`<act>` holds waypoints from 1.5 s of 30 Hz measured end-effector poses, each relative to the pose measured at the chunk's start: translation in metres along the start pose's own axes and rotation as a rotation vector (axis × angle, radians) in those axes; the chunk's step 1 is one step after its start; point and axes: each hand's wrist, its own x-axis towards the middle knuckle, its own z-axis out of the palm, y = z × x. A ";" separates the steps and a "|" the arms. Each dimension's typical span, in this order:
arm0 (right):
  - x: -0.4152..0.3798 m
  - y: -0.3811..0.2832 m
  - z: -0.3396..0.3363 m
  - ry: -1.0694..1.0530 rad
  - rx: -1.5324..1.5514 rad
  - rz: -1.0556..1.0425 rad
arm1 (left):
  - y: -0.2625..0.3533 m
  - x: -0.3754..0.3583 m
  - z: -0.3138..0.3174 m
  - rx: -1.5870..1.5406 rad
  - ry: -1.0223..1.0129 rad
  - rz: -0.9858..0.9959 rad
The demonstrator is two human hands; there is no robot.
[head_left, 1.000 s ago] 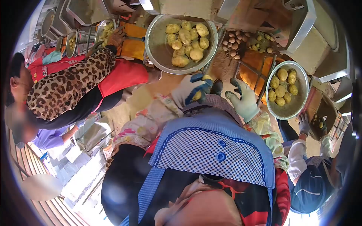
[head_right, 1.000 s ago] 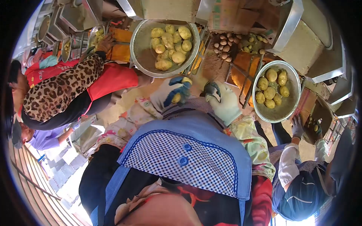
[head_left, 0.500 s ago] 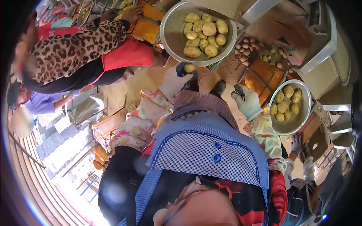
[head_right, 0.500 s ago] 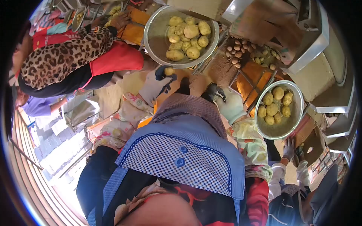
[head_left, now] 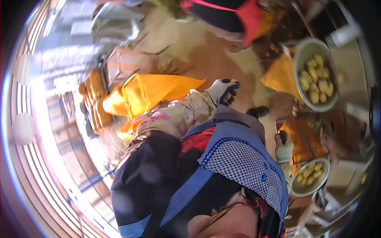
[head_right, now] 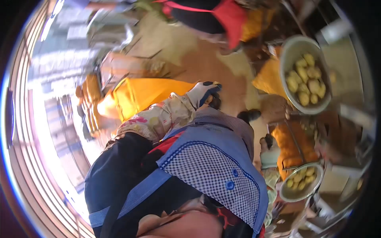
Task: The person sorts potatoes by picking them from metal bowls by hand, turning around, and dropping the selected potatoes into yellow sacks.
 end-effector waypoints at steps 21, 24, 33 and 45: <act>0.001 -0.081 0.107 -0.258 -0.340 -0.209 | -0.033 -0.027 -0.377 -1.322 0.203 0.675; -0.001 -0.089 0.113 -0.263 -0.323 -0.197 | -0.045 -0.016 -0.430 -1.392 0.231 0.634; 0.005 -0.063 0.126 -0.166 -0.235 -0.319 | 0.015 -0.102 -0.487 -0.970 0.664 0.687; -0.064 -0.023 0.026 0.282 -0.284 0.161 | 0.091 0.033 -0.021 0.892 -0.002 0.944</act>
